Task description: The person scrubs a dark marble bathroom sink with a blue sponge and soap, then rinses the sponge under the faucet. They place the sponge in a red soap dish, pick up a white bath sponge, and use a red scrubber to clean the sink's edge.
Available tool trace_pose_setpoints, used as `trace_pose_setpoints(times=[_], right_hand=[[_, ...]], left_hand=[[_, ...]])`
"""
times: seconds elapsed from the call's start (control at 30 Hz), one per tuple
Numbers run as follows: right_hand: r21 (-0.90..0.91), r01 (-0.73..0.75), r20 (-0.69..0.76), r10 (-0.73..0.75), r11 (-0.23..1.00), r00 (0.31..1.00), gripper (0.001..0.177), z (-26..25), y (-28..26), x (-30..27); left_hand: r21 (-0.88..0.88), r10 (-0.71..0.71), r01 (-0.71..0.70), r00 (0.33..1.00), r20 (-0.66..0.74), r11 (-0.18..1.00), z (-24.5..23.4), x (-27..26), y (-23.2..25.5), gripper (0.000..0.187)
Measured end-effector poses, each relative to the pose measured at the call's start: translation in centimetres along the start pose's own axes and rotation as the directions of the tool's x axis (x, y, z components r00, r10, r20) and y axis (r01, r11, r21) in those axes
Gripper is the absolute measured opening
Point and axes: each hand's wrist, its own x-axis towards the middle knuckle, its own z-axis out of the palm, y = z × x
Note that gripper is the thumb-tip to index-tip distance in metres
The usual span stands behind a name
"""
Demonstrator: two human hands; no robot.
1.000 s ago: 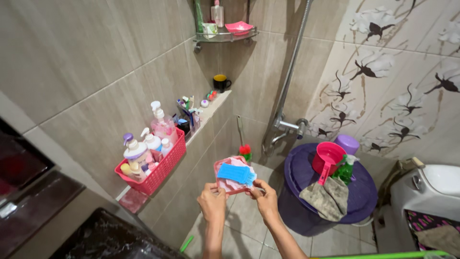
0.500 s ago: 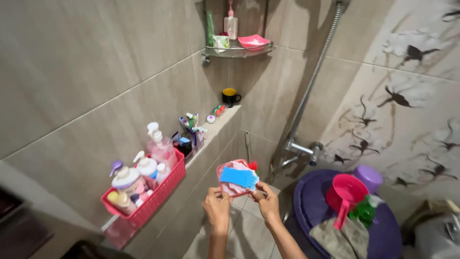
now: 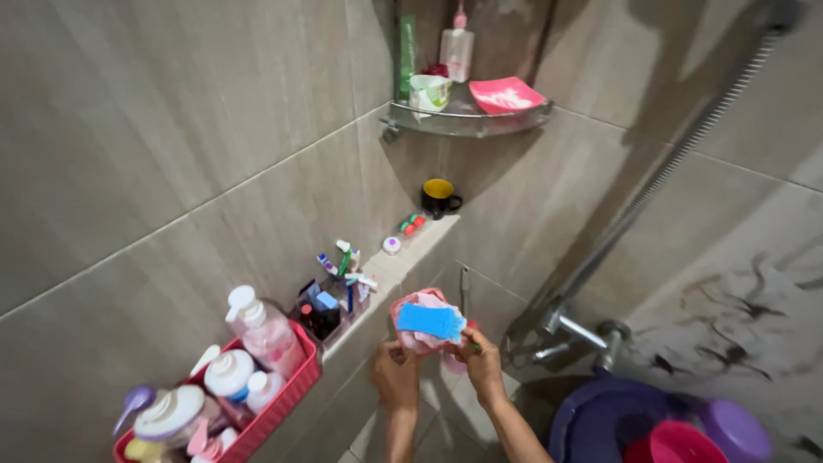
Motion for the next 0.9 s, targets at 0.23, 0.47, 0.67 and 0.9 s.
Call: trace_pose_setpoints(times=[0.23, 0.47, 0.67, 0.9], right_hand=[[-0.024, -0.009, 0.028, 0.009, 1.0, 1.0, 0.028, 1.3, 3.0, 9.6], [0.0, 0.0, 0.137, 0.0, 1.0, 0.991, 0.035, 2.9, 8.3, 17.2], [-0.037, -0.143, 0.146, 0.147, 0.989, 0.978, 0.04, 5.6, 8.1, 19.7], [-0.095, -0.166, 0.186, 0.181, 0.982, 0.966, 0.048, 7.9, 9.4, 22.7]], left_hand=[[-0.037, -0.012, 0.009, 0.996, -0.09, 0.999, 6.5, 6.1, -3.2, 0.018], [0.011, -0.082, 0.086, 0.977, -0.196, 0.996, 9.4, 9.5, -3.6, 0.017], [-0.023, -0.148, 0.147, 0.959, -0.242, 0.989, 10.8, 11.4, -4.8, 0.02], [-0.221, -0.19, 0.127, 0.937, -0.293, 0.967, 13.4, 12.6, -7.3, 0.021]])
